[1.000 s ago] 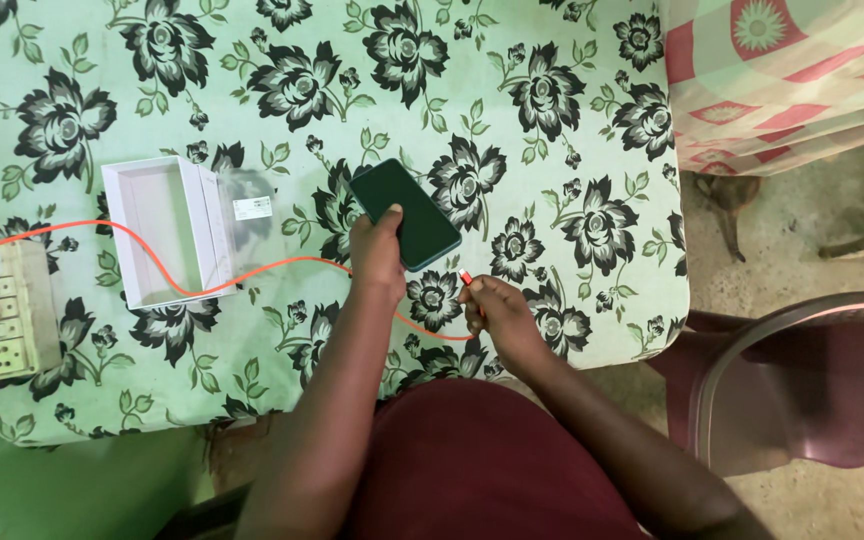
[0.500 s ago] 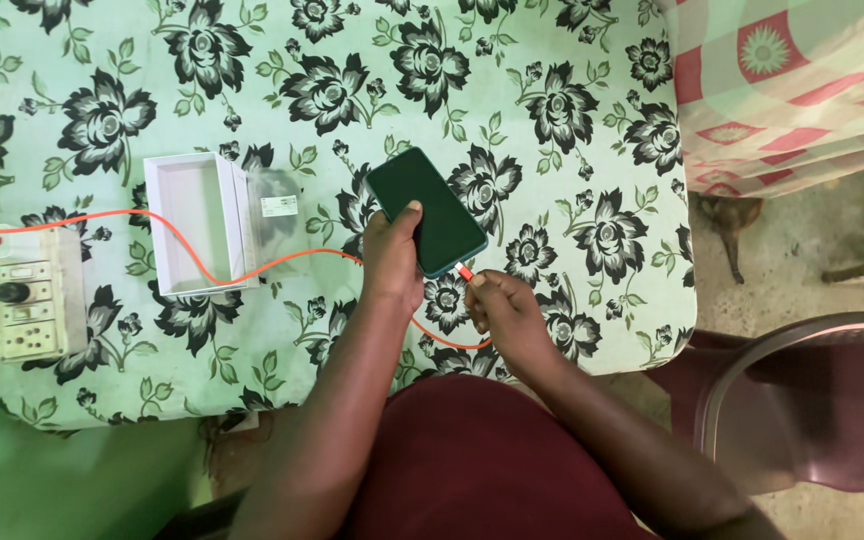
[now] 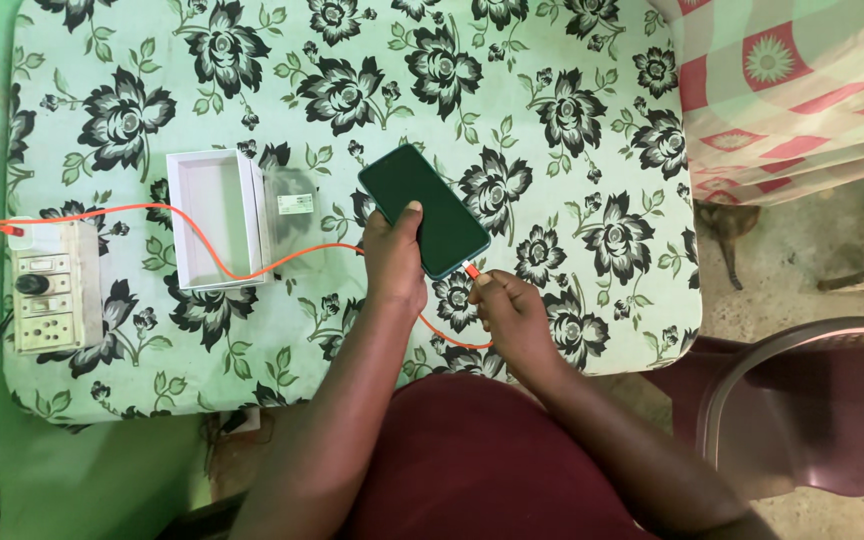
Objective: The person unboxes a smartphone, removes it from its protective sleeve, and connects the charger to a power strip. They then plug the charging cable into the phone, completing the physical setup.
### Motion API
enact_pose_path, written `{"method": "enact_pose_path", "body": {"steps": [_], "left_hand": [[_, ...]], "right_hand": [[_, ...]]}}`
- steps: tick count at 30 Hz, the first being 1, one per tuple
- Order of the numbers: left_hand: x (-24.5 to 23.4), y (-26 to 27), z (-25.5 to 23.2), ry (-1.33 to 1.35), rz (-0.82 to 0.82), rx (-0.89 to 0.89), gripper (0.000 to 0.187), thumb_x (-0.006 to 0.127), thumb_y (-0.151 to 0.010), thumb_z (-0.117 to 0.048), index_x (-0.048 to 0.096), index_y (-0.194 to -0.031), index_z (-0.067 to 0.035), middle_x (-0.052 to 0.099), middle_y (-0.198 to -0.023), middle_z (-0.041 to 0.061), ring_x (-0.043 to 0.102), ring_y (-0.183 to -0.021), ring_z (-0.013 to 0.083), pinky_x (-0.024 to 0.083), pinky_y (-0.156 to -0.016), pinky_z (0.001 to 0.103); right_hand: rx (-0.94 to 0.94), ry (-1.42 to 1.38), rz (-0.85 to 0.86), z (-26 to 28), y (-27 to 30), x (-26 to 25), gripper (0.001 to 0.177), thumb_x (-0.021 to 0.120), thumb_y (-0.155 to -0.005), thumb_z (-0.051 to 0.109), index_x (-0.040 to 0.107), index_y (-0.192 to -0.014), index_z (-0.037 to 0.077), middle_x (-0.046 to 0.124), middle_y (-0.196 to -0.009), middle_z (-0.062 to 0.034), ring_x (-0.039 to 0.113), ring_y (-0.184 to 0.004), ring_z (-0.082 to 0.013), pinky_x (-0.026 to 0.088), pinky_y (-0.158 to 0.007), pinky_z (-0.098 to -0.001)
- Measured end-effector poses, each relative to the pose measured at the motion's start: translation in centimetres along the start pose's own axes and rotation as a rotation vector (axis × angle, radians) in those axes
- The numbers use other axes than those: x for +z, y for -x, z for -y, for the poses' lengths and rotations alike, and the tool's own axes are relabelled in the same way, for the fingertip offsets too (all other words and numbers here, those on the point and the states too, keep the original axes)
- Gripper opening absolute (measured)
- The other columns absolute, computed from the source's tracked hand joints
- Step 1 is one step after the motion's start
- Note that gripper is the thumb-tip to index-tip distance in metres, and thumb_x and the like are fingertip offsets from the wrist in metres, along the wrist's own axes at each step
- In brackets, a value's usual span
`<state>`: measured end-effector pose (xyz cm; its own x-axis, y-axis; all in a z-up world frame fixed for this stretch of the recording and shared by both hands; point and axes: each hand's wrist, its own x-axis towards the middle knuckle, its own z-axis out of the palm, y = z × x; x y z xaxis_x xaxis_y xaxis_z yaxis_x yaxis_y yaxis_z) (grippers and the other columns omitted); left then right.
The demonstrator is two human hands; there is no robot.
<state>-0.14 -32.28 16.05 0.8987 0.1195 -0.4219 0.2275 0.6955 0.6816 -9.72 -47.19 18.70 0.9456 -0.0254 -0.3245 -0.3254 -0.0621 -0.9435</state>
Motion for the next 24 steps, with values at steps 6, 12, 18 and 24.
{"method": "enact_pose_path", "body": {"steps": [6, 12, 18, 24], "left_hand": [[-0.5, 0.4, -0.3, -0.079, 0.015, 0.126, 0.015, 0.064, -0.097, -0.008, 0.058, -0.109, -0.001, 0.065, -0.101, 0.006, 0.062, -0.088, 0.0115, 0.054, -0.082, 0.031], [-0.1, 1.5, -1.2, -0.089, 0.053, 0.202, 0.019, 0.062, -0.097, -0.008, 0.057, -0.115, -0.004, 0.064, -0.106, 0.004, 0.06, -0.092, 0.0103, 0.052, -0.085, 0.031], [0.1, 2.1, -1.7, -0.099, 0.085, 0.255, 0.02, 0.061, -0.098, -0.008, 0.057, -0.117, -0.004, 0.063, -0.106, 0.003, 0.058, -0.092, 0.0095, 0.051, -0.086, 0.031], [0.2, 2.4, -1.6, -0.115, 0.09, 0.272, 0.019, 0.062, -0.098, -0.009, 0.056, -0.115, -0.003, 0.063, -0.104, 0.003, 0.058, -0.09, 0.0094, 0.051, -0.084, 0.029]], "right_hand": [[-0.003, 0.032, -0.01, 0.2, 0.3, 0.5, 0.036, 0.048, -0.107, 0.027, 0.063, -0.082, 0.004, 0.049, -0.063, 0.004, 0.041, -0.058, -0.0053, 0.037, -0.053, -0.0247], [-0.009, 0.046, -0.015, 0.5, 0.6, 0.9, 0.036, 0.047, -0.106, 0.025, 0.064, -0.082, 0.004, 0.049, -0.062, 0.0041, 0.04, -0.057, -0.005, 0.036, -0.051, -0.0241], [-0.011, 0.024, -0.02, 0.5, 0.7, 1.2, 0.036, 0.048, -0.106, 0.024, 0.064, -0.082, 0.004, 0.049, -0.063, 0.0041, 0.041, -0.058, -0.0048, 0.036, -0.051, -0.024], [-0.022, 0.023, -0.027, 0.5, 0.8, 1.2, 0.036, 0.048, -0.106, 0.024, 0.064, -0.082, 0.003, 0.05, -0.064, 0.0041, 0.042, -0.059, -0.0045, 0.037, -0.052, -0.0236]]}}
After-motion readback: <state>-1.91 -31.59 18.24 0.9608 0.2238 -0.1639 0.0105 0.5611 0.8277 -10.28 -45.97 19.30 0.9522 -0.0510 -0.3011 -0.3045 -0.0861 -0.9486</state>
